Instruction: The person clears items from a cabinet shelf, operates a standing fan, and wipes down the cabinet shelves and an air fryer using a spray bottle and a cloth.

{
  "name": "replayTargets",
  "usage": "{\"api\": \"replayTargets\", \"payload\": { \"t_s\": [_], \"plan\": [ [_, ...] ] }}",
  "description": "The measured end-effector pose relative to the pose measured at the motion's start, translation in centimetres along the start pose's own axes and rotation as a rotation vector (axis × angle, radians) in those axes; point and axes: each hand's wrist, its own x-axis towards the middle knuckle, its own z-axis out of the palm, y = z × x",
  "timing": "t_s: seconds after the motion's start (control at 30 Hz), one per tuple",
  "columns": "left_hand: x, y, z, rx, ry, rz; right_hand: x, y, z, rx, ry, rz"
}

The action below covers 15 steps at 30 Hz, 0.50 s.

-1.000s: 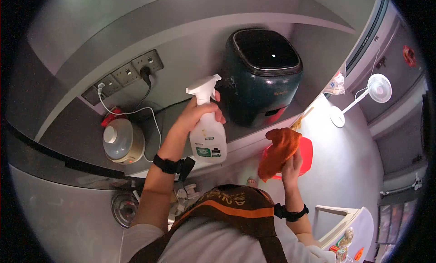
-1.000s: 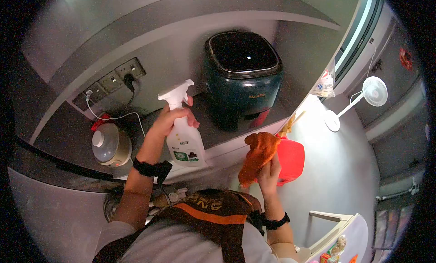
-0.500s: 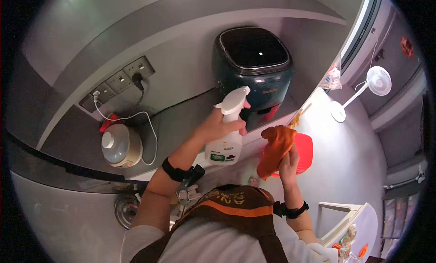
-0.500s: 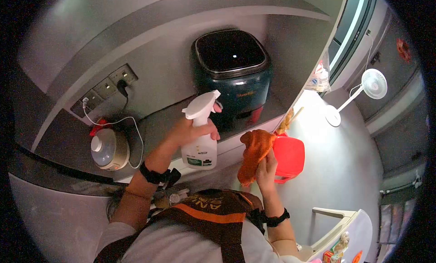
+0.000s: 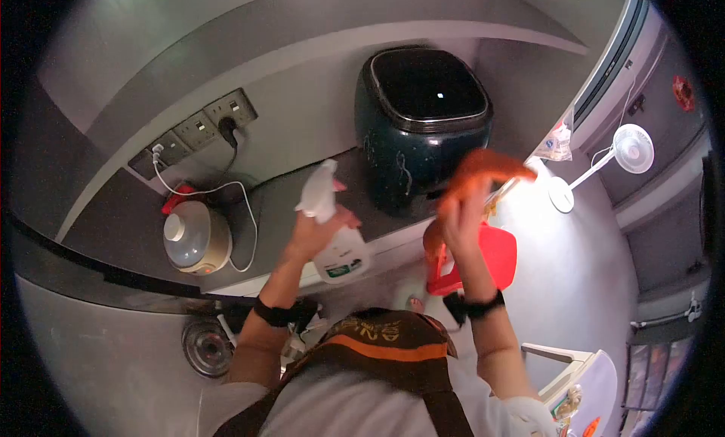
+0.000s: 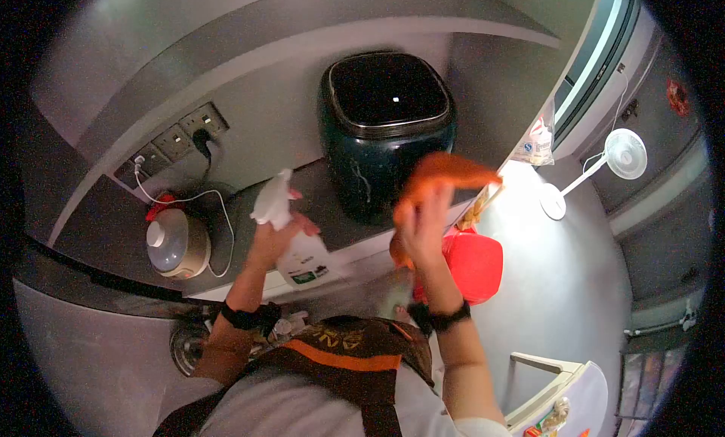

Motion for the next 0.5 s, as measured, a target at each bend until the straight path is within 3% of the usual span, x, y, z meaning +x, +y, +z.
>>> {"api": "replayTargets", "payload": {
  "t_s": [0.07,0.13,0.3,0.37,0.4,0.47,0.5],
  "plan": [
    [-1.3,-1.3,-2.8,0.135,0.124,-0.030,2.0,-1.5,2.9,-0.125,0.057,-0.089],
    [-2.1,-1.5,-5.4,0.242,0.209,-0.034,3.8,-2.0,5.2,-0.173,0.368,-0.337],
    [-3.3,-1.1,-9.9,0.143,0.409,0.100,4.0,-4.5,6.1,-0.510,0.119,-0.636],
    [-2.9,-1.6,-10.5,0.146,0.437,0.136,6.1,-6.4,6.8,-0.426,-0.849,-0.394],
    [-2.8,-2.1,-10.8,0.227,0.463,0.149,7.4,-8.2,7.6,-0.726,-0.310,-0.822],
    [-2.4,-2.4,-11.7,0.313,0.483,0.165,12.2,-12.9,8.6,-0.975,-0.281,-0.659],
    [-2.2,-2.7,-11.9,0.335,0.493,0.222,15.0,-14.2,9.9,-0.903,-0.249,-0.503]
  ]
}}
